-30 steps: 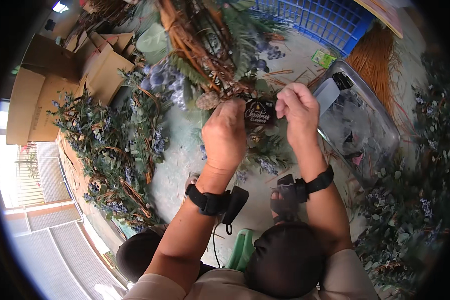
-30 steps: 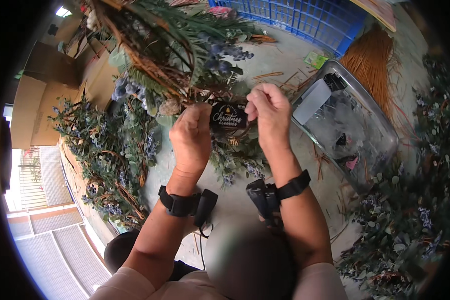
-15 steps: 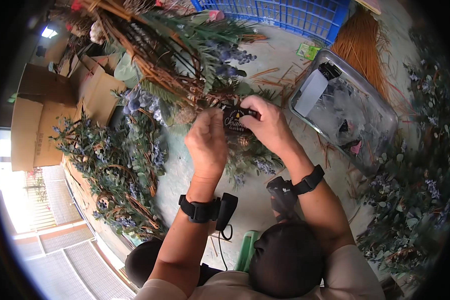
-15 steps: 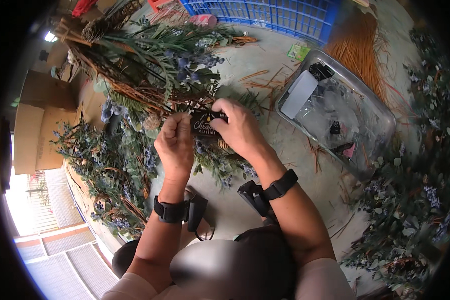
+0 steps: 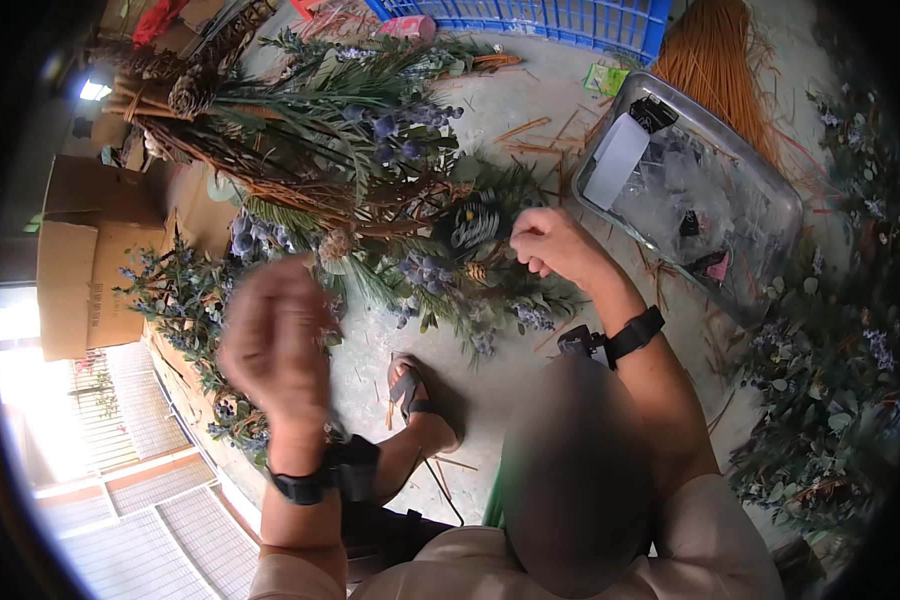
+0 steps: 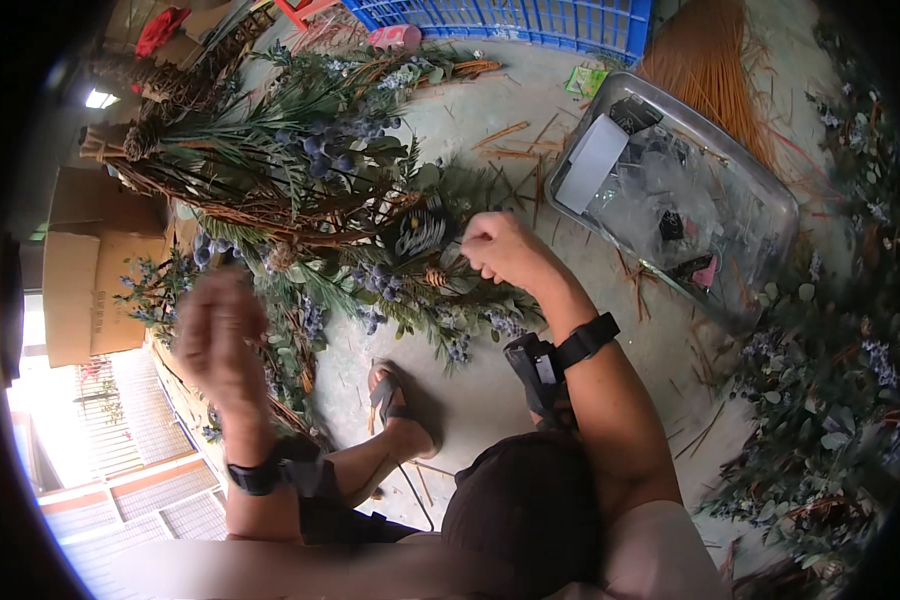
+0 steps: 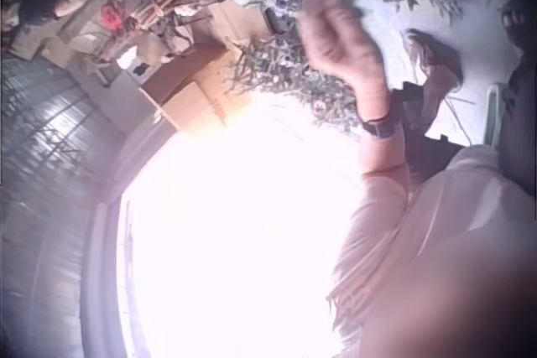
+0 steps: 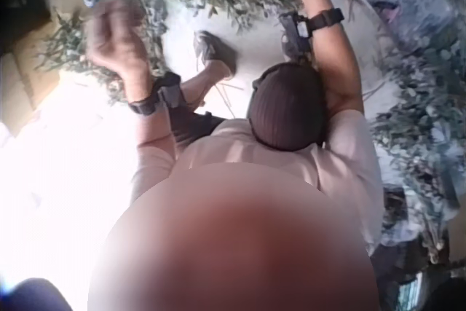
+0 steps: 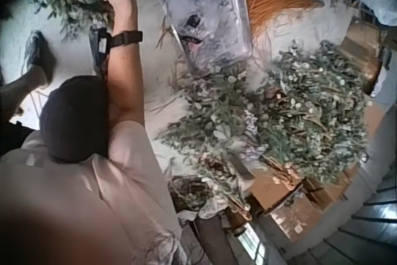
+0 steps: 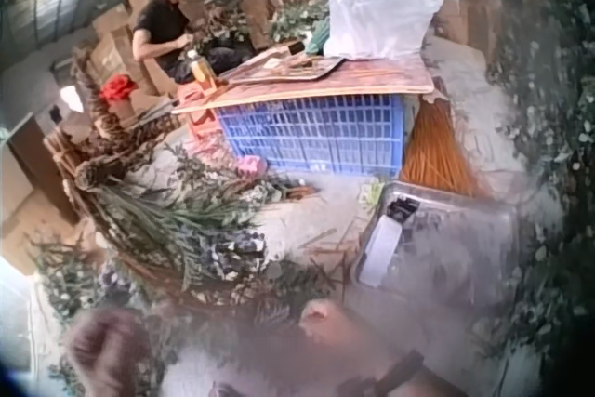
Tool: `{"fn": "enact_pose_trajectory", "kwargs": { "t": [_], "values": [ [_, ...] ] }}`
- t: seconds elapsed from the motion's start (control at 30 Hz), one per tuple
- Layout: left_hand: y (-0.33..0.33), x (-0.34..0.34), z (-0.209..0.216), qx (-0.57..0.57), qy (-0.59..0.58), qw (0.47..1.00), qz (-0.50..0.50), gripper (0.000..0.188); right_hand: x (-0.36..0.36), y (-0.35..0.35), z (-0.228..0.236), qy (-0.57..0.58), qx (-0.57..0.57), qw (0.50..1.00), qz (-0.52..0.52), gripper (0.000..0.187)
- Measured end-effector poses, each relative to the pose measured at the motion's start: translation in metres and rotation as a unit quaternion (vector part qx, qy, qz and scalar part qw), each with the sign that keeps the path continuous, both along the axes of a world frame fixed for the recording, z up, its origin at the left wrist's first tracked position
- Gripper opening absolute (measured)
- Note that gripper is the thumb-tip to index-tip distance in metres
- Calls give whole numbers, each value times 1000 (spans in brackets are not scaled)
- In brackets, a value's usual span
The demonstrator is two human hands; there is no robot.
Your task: Manually assemble floral and pine wreaths by attaching foliage, berries, and tags to a woven base.
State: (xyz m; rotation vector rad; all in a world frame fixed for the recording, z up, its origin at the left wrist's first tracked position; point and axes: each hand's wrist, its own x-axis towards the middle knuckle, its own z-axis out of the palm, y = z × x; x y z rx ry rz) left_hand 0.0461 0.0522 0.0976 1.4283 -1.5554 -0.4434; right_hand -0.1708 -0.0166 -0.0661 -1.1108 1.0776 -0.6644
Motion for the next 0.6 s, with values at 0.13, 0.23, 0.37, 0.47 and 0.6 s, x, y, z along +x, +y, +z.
{"fn": "enact_pose_trajectory", "kwargs": {
  "t": [0.13, 0.23, 0.37, 0.47, 0.6],
  "values": [
    [-38, 18, 66, -282, -125, 945, 113, 22, -10, 6, -22, -4, 29, 995, -98, 12],
    [-72, 6, 100, -296, -91, 945, 106, 33, -14, 11, -35, -9, 60, 991, -123, 11],
    [-106, 32, 122, -278, -482, 829, -50, 40, -21, 12, -49, -13, 66, 989, -129, 12],
    [-115, 22, 121, -311, -555, 769, -65, 40, -24, 12, -57, -1, 82, 985, -150, 12],
    [-101, 40, 137, -293, -615, 732, -10, 27, -23, 15, -56, -23, 84, 983, -160, 12]
  ]
}}
